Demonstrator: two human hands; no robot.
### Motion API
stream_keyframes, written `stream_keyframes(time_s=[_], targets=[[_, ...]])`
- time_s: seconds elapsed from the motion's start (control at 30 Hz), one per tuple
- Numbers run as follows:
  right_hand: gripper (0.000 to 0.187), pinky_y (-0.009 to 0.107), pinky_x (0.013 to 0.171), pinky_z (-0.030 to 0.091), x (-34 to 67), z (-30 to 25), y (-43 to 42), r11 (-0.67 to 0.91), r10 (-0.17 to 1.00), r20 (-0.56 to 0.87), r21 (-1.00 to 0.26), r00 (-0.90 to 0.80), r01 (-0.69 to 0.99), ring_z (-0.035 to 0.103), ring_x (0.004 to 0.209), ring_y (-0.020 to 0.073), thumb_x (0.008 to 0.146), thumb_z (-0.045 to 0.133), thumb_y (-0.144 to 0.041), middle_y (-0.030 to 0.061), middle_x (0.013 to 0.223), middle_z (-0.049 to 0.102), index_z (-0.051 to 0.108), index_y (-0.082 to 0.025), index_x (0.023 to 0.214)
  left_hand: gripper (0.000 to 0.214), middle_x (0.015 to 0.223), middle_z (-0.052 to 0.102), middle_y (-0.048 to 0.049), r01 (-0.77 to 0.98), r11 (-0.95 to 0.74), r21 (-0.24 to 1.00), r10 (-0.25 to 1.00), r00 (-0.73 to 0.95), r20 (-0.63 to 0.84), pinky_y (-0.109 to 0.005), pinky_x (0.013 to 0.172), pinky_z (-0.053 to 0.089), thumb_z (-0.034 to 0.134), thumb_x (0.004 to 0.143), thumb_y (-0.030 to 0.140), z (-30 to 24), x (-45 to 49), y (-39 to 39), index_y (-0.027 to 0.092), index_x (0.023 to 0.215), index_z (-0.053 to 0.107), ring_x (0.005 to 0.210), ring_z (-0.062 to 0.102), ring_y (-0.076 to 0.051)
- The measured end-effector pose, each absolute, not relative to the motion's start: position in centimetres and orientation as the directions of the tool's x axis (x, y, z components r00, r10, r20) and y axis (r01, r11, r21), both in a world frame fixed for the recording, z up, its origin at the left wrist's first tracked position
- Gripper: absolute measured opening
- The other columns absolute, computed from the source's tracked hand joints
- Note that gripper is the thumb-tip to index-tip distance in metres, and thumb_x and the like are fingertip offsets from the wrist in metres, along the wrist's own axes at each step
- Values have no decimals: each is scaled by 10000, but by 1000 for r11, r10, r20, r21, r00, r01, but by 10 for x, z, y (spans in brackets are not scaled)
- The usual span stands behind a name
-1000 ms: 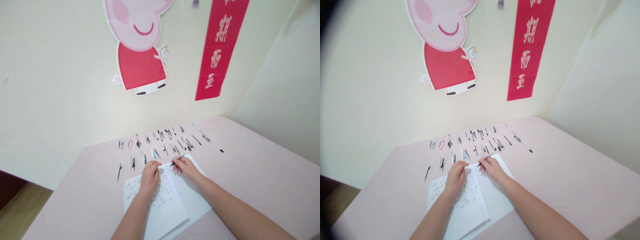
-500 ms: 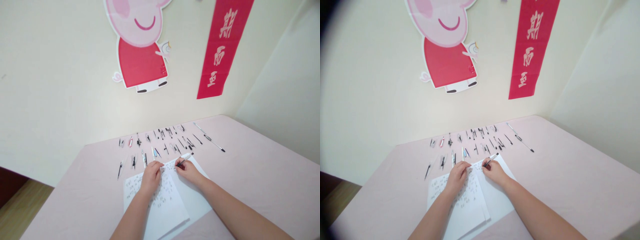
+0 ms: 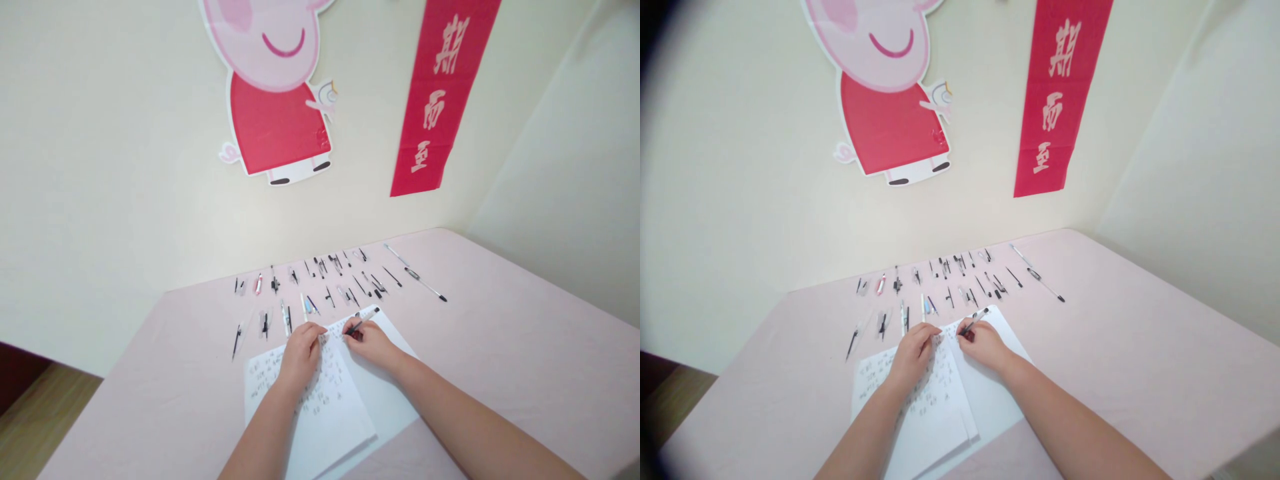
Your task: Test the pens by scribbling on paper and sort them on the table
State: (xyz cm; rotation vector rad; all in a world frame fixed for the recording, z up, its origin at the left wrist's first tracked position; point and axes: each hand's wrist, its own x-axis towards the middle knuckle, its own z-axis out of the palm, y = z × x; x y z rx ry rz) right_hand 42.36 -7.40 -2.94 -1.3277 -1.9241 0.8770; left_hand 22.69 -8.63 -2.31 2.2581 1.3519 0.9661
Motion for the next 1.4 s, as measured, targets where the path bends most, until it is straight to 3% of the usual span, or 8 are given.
stream_keyframes(time_s=[0.7, 0.97, 1.4], targets=[[102, 210, 550, 367, 421, -25, -80, 330, 930, 169, -776, -327, 538, 482, 531, 115, 691, 490, -151, -34, 572, 516, 580, -194, 710, 386, 917, 621, -52, 641, -472, 606, 882, 337, 330, -327, 835, 442, 421, 715, -33, -21, 227, -87, 197, 913, 659, 909, 563, -187], [103, 212, 561, 356, 420, -25, -81, 346, 928, 179, -738, -327, 579, 482, 547, 118, 695, 501, -151, -31, 577, 530, 591, -198, 711, 476, 935, 595, -53, 614, -552, 563, 831, 457, 316, -343, 835, 437, 393, 664, -66, -17, 230, -91, 235, 855, 709, 932, 534, -191], [115, 222, 601, 386, 422, -30, -79, 347, 929, 191, -746, -317, 568, 510, 585, 130, 712, 498, -163, -18, 625, 576, 604, -204, 726, 435, 928, 596, -60, 619, -536, 574, 839, 463, 285, -360, 842, 438, 403, 677, -28, -20, 231, -90, 230, 834, 716, 920, 527, -197]])
